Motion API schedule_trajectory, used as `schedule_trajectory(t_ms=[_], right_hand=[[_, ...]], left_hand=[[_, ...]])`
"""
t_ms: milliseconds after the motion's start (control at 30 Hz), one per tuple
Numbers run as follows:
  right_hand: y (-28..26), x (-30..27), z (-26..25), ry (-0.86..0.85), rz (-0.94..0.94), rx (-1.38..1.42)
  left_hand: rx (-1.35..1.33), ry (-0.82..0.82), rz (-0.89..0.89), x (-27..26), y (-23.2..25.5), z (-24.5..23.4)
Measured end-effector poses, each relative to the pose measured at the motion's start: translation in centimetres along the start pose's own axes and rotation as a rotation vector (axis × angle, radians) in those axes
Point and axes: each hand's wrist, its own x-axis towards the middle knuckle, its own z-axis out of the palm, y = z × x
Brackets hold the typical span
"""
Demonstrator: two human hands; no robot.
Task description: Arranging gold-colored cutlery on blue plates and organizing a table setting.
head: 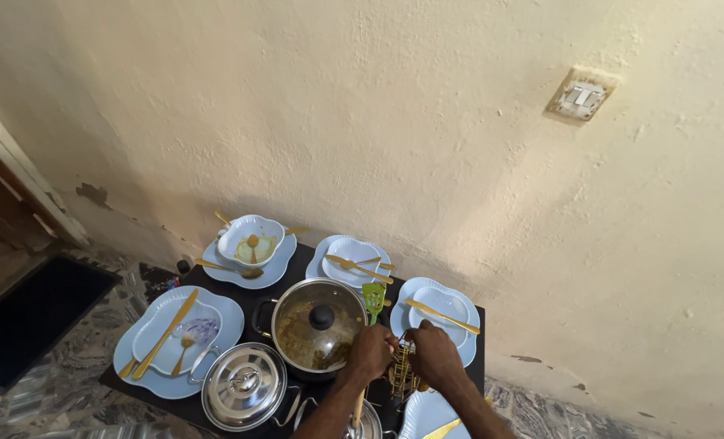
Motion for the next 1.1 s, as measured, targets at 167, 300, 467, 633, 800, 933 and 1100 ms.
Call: schedule_trajectory(t_ms=[167,300,467,633,800,933,1100], right_hand=[[-0.5,-0.3,-0.4,0.025,-0.040,0.004],[-0.3,-0.2,-0.1,0.060,-0.100,0.023],[-0.5,0.1,0.4,0.033,-0.085,0.011],[-0.6,-0.6,-0.6,0.041,-0.077,0.037],[0.1,-1.2,-0.5,0.020,-0.035,0.055],[-0.5,-2.3,-1.5,0.001,-0.023,0.065],[-0.7,-2.7,-2.0,-0.002,0.002,0.125]], left_hand=[[-0.051,-0.014,-0.019,-0.1,-0.4,0.0],[-0.037,-0.050,-0.048,-0.6,0.6,-0.3],[0.002,-0.026,-0.041,-1.1,0.6,-0.9],[-0.022,0.012,-0.017,-0.5,-1.2,0.1],[-0.110,0.020,-0.085,0.3,-3.7,1.4],[-0.067,0.021,-0.100,-0.7,-2.2,0.3],[-0.172,0.068,0.019,0.9,-5.4,2.5]])
